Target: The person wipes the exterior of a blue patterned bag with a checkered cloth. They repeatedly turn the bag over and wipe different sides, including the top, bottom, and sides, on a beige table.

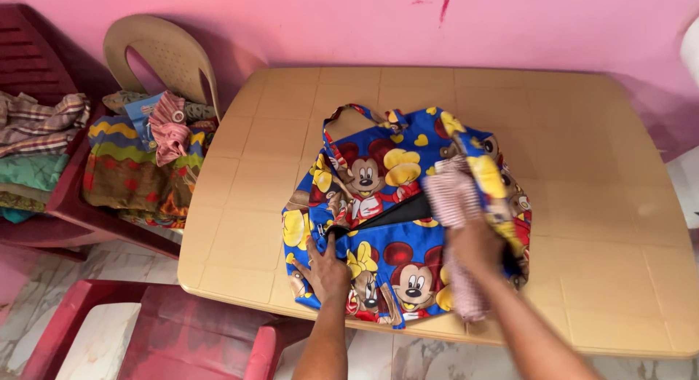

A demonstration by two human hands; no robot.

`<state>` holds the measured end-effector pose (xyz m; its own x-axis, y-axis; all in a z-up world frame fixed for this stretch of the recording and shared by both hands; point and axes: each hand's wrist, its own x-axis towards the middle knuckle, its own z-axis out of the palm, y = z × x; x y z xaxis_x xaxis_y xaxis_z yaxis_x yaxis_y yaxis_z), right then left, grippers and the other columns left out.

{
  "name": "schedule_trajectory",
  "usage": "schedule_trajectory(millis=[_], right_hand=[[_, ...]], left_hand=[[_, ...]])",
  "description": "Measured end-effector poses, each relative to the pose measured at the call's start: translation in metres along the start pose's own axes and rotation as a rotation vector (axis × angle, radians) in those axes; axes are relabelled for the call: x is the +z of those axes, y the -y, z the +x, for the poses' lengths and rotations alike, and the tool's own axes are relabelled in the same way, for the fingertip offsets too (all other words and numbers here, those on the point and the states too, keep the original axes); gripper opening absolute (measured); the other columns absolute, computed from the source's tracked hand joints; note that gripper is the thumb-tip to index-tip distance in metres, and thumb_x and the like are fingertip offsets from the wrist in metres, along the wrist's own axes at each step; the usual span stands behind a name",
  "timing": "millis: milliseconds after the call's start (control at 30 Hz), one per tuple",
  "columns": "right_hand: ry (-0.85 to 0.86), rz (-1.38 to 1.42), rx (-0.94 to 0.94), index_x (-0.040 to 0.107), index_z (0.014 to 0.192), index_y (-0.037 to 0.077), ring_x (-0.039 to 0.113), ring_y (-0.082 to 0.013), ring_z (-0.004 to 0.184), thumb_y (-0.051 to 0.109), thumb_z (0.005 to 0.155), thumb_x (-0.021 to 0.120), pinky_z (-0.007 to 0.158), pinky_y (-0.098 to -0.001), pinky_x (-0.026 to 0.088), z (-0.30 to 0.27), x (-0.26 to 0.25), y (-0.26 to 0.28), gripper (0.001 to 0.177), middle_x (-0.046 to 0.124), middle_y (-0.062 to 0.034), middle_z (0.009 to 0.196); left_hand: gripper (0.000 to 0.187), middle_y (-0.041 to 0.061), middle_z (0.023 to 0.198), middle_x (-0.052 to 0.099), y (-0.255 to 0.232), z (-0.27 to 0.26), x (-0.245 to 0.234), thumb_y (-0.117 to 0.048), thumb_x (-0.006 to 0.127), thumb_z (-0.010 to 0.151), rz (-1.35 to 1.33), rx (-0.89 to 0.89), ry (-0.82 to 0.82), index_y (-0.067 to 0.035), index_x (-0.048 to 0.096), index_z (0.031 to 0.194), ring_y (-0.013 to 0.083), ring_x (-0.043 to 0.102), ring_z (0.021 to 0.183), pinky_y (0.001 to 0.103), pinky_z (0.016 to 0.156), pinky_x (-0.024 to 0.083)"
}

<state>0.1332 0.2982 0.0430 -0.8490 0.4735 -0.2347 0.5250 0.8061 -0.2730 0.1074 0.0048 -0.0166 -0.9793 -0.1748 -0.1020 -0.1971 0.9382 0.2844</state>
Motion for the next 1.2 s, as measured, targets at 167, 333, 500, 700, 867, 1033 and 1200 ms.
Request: schedule_trajectory(millis=[167,333,500,700,867,1033,1200], right_hand=[[-0.004,0.292,-0.689,0.059,0.140,0.017,0.064,-0.0401,0.117,0.013,0.076,0.064,0.096,-0.0453,0.053,-0.077,0.080,0.059,0.064,0.058,-0.0231,0.140],[-0.022,-0.027,-0.633,0.052,0.145,0.016,0.063,-0.0393,0.118,0.007,0.087,0.059,0.099,-0.0474,0.050,-0.032,0.047,0.000,0.058,0.059,-0.0220,0.137],[-0.036,0.136,0.031,0.053,0.139,0.006,0.067,-0.0400,0.110,0.019,0.087,0.059,0.097,-0.0497,0.053,0.018,-0.037,-0.026,0.054,0.067,-0.0240,0.122],[0.104,0.074,-0.836,0.061,0.126,0.022,0.058,-0.0383,0.122,0.020,0.081,0.067,0.100,-0.0480,0.050,-0.081,0.105,0.074,0.046,0.057,-0.0213,0.137],[-0.022,-0.154,-0.716,0.055,0.142,0.047,0.059,-0.0392,0.120,0.002,0.080,0.061,0.089,-0.0468,0.057,-0.044,0.068,0.017,0.076,0.054,-0.0211,0.137],[0.062,-0.132,-0.130,0.057,0.135,0.027,0.072,-0.0372,0.092,0.020,0.086,0.061,0.083,-0.0517,0.056,0.006,0.026,-0.023,0.050,0.071,-0.0181,0.103],[-0.036,-0.065,-0.858,0.074,0.121,0.017,0.068,-0.0382,0.098,0.008,0.075,0.061,0.084,-0.0480,0.055,-0.085,0.102,0.037,0.048,0.068,-0.0237,0.110]], left_hand=[[0.074,0.007,0.147,0.038,0.020,0.010,0.038,-0.047,0.064,0.068,0.104,0.310,-0.486,-0.020,0.052,0.135,0.0351,0.053,0.135,0.071,0.111,0.005],[0.064,0.019,0.161,0.029,0.011,0.001,0.013,-0.020,0.059,0.084,-0.057,0.057,-0.016,-0.029,0.050,0.147,0.0320,0.055,0.130,0.066,0.122,0.007],[0.070,0.019,0.161,0.028,-0.001,-0.002,-0.006,-0.014,0.057,0.081,0.000,0.024,0.011,-0.031,0.049,0.149,0.0313,0.053,0.133,0.066,0.122,0.007],[0.055,0.018,0.169,0.025,0.016,0.010,0.029,-0.025,0.058,0.085,0.168,0.108,-0.001,-0.019,0.056,0.139,0.0291,0.049,0.140,0.068,0.121,0.005],[0.070,0.018,0.164,0.025,0.009,0.007,0.016,-0.017,0.056,0.084,-0.007,0.017,0.094,-0.031,0.045,0.152,0.0292,0.034,0.148,0.068,0.123,0.003],[0.073,0.018,0.163,0.023,0.000,0.003,-0.015,-0.017,0.058,0.081,0.013,0.059,0.095,-0.030,0.043,0.152,0.0323,0.023,0.154,0.070,0.119,0.005],[0.070,0.018,0.165,0.020,0.001,0.010,-0.011,-0.021,0.056,0.086,0.026,0.096,0.131,-0.033,0.042,0.153,0.0326,0.020,0.154,0.071,0.119,0.006]])
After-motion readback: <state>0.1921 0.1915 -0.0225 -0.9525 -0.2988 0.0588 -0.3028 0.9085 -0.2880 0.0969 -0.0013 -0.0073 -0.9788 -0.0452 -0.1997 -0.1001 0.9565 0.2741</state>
